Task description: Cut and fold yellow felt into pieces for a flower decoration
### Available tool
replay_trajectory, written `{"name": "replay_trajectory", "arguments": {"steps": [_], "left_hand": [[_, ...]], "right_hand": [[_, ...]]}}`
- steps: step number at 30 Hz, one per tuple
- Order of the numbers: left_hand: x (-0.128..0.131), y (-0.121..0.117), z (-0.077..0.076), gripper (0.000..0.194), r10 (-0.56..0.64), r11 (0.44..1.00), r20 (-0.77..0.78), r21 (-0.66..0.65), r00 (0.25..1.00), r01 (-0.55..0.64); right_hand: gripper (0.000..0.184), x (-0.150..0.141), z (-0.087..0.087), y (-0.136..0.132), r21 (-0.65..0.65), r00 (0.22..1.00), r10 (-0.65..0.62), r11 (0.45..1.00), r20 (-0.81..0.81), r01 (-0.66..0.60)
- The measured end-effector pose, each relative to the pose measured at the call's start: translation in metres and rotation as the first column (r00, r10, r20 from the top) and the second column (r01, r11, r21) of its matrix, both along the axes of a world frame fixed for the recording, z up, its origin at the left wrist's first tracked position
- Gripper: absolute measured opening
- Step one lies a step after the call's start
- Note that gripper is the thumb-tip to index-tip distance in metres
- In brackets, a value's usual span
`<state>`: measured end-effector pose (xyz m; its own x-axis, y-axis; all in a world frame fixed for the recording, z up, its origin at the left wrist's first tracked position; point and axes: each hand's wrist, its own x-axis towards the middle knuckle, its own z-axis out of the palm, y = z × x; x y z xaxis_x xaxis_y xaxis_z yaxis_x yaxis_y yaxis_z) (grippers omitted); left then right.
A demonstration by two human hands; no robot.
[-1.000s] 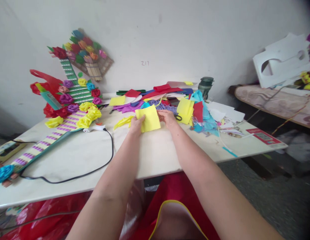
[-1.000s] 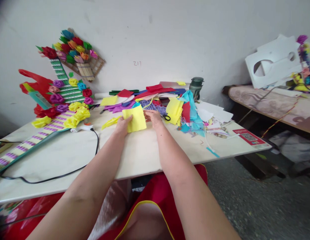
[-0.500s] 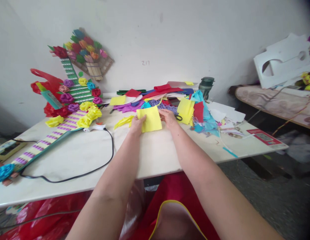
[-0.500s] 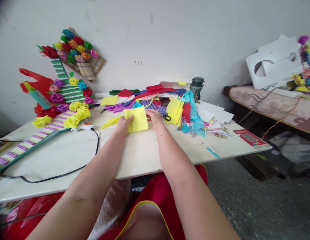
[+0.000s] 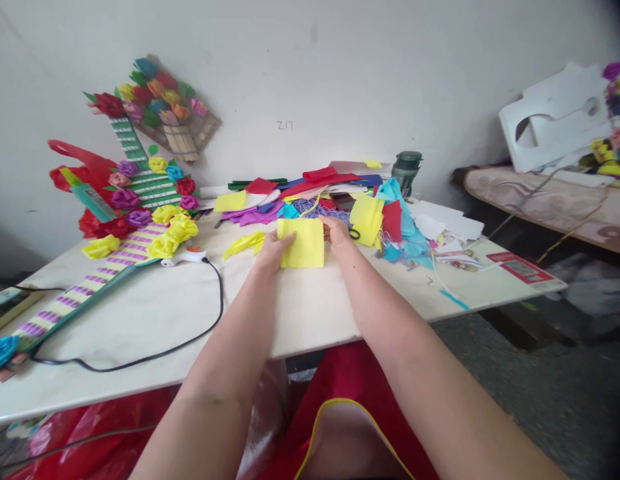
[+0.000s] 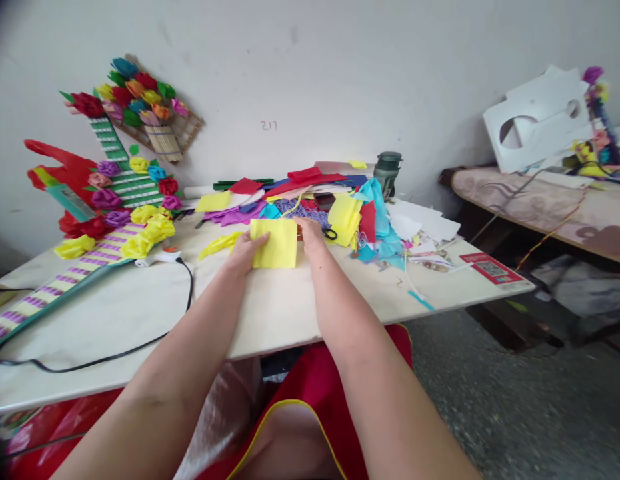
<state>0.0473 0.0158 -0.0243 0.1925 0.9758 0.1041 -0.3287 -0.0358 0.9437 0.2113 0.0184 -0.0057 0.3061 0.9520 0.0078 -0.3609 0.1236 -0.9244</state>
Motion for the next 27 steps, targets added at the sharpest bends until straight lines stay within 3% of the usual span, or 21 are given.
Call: {"name": "replay_trajectory", "arguments": {"steps": [4,11,20,27], "left_hand": [[0.000,-0.002,0.002,0.050,-0.012,1.000,-0.002,-0.016,1.000,0.012],[0.000,-0.006,0.006,0.050,-0.040,0.999,0.017,-0.015,0.999,0.040],[-0.001,-0.009,0.011,0.045,-0.024,0.998,0.063,-0.056,0.998,0.027],[0.000,-0.008,0.011,0.043,0.000,0.996,0.063,-0.090,0.998,0.006]], "right_hand": [[0.010,0.001,0.004,-0.002,-0.063,0.997,-0.024,0.998,-0.072,0.019],[0.010,0.005,0.006,0.000,-0.135,0.991,0.040,0.989,-0.131,-0.057],[0.011,0.007,0.004,0.001,-0.098,0.979,0.117,0.986,-0.165,-0.135],[0.009,0.003,-0.002,0.004,0.010,0.993,0.117,0.993,-0.006,-0.117]]}}
